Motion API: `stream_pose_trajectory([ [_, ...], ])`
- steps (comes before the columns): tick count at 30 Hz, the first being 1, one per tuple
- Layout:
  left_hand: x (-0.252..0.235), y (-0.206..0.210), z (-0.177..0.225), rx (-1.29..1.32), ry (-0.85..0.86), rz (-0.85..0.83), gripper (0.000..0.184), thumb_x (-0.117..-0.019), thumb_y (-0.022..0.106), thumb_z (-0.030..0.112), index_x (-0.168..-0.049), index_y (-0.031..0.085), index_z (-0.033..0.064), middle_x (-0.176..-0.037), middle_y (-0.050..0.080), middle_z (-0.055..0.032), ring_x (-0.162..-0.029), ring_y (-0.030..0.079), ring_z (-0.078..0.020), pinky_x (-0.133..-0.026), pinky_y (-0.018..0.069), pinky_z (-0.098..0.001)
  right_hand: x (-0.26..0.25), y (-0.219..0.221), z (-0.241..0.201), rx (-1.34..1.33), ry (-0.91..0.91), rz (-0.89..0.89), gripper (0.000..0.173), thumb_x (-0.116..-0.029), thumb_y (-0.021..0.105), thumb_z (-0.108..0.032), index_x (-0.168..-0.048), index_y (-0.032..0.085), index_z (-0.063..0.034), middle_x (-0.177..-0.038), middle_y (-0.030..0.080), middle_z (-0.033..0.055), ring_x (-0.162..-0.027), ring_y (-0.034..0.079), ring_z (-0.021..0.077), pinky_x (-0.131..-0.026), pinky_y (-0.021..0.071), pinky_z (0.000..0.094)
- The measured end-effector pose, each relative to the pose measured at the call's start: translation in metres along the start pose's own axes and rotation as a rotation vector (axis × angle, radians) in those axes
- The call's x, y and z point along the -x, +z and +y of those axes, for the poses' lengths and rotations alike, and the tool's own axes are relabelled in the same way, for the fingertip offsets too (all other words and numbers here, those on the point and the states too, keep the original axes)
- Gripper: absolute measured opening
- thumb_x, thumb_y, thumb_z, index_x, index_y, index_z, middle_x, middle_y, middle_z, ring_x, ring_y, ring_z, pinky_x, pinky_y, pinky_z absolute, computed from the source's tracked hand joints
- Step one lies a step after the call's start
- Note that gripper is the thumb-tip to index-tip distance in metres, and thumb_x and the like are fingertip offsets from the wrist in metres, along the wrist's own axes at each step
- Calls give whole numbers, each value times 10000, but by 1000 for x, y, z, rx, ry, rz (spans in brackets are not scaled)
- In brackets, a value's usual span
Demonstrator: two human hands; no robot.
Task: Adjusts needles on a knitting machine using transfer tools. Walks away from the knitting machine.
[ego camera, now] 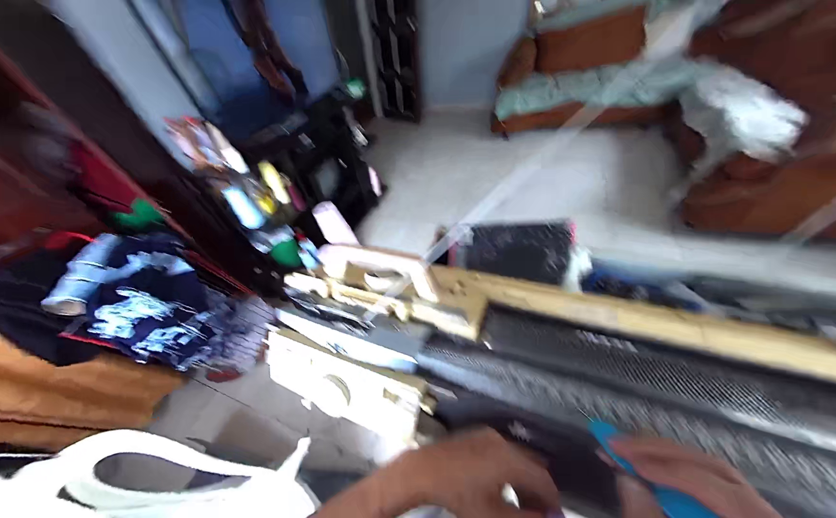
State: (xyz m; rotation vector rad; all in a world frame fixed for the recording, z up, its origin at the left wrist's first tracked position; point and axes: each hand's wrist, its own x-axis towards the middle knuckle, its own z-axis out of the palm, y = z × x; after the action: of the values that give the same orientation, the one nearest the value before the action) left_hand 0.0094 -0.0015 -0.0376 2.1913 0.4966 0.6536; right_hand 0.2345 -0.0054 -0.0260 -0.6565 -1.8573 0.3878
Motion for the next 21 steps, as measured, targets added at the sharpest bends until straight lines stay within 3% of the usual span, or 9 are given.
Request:
stream_pose_trajectory([
  [2, 0, 5, -7, 71, 64, 11, 167, -932, 679, 109, -932, 730, -49, -837, 736, -132, -836, 727, -199, -889, 572, -381, 12, 8, -1, 85, -41, -3, 100, -1039, 574, -244, -1088, 568, -157, -1074, 666, -22, -1022, 661, 33, -861, 555, 163],
  [5, 0, 6, -12, 139, 94, -7, 196, -967, 649, 144, -942, 719, -37, -849, 727, -121, -865, 710, -162, -1002, 518, -347, 17, 12, 0, 141, -121, -79, 90, -1035, 579, -194, -1087, 529, -140, -1057, 640, 27, -986, 656, 106, -858, 553, 198],
  [13, -1, 6, -12, 125, 104, -49, 207, -966, 657, 176, -956, 705, -24, -862, 725, -108, -880, 702, -156, -931, 540, -321, 14, 17, -3, 235, -163, -118, 96, -1037, 580, -152, -1103, 513, -136, -1060, 617, 44, -968, 637, 136, -846, 539, 207],
  [21, -2, 3, -13, 115, 138, -48, 207, -979, 637, 182, -967, 699, -15, -855, 718, -107, -866, 698, -145, -985, 510, -308, 8, 20, -3, 289, -165, -103, 100, -1023, 586, -134, -1082, 505, -128, -1040, 606, 47, -957, 628, 139, -839, 532, 207],
])
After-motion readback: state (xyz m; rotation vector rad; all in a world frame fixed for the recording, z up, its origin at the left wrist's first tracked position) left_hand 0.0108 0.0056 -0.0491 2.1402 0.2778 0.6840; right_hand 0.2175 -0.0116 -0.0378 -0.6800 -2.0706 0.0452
